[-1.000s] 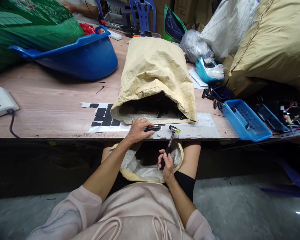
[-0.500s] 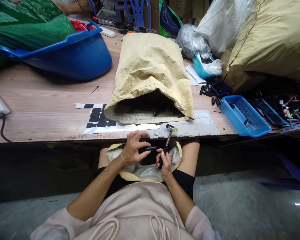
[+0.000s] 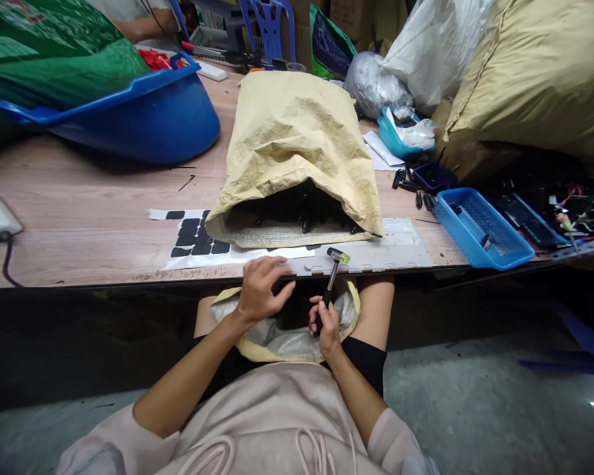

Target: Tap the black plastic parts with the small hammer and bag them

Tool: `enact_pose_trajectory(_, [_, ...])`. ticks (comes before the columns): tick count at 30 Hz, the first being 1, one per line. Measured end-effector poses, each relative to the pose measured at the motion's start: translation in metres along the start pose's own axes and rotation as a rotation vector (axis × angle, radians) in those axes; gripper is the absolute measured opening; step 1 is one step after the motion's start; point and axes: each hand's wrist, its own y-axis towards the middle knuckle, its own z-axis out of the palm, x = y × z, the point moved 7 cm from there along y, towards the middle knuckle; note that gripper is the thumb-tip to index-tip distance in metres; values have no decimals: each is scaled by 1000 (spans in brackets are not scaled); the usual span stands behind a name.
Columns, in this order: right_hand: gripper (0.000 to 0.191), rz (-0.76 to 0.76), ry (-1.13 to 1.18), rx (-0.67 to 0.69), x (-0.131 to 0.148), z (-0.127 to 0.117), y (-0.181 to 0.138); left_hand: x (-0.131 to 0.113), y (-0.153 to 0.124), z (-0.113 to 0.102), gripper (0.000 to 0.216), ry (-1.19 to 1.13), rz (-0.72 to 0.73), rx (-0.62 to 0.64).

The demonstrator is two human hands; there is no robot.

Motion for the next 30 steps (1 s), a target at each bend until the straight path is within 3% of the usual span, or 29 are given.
enact_pose_trajectory(3, [45,2,3,-2,0,0,0,36,46,-12,20,1,-199,-102])
enact_pose_trajectory(6, [44,4,4,-2,0,0,1,75,86,-10,29,24,-430,-106])
enact_pose_trajectory(9, [45,6,8,-6,0,0,1,103,109,0,35,63,-602,-39])
enact_pose_trajectory(12, [47,7,12,-5,0,0,1,115,117,5,34,59,-652,-4])
enact_pose_trajectory(16, [45,11,13,-6,-1,1,1,105,107,-8,27,-8,-549,-99])
enact_pose_trajectory(19, [45,4,1,-7,-1,2,1,75,90,-19,23,-68,-344,-178])
enact_pose_trajectory(22, [47,-7,-28,-18,0,1,1,36,74,-3,16,-150,-95,18])
enact_pose_trajectory(24, [48,-14,-60,-31,1,0,0,22,65,14,14,-174,-23,169])
enact_pose_trajectory(30, [52,-63,-140,-61,8,-4,-9,30,64,34,21,-188,-124,244])
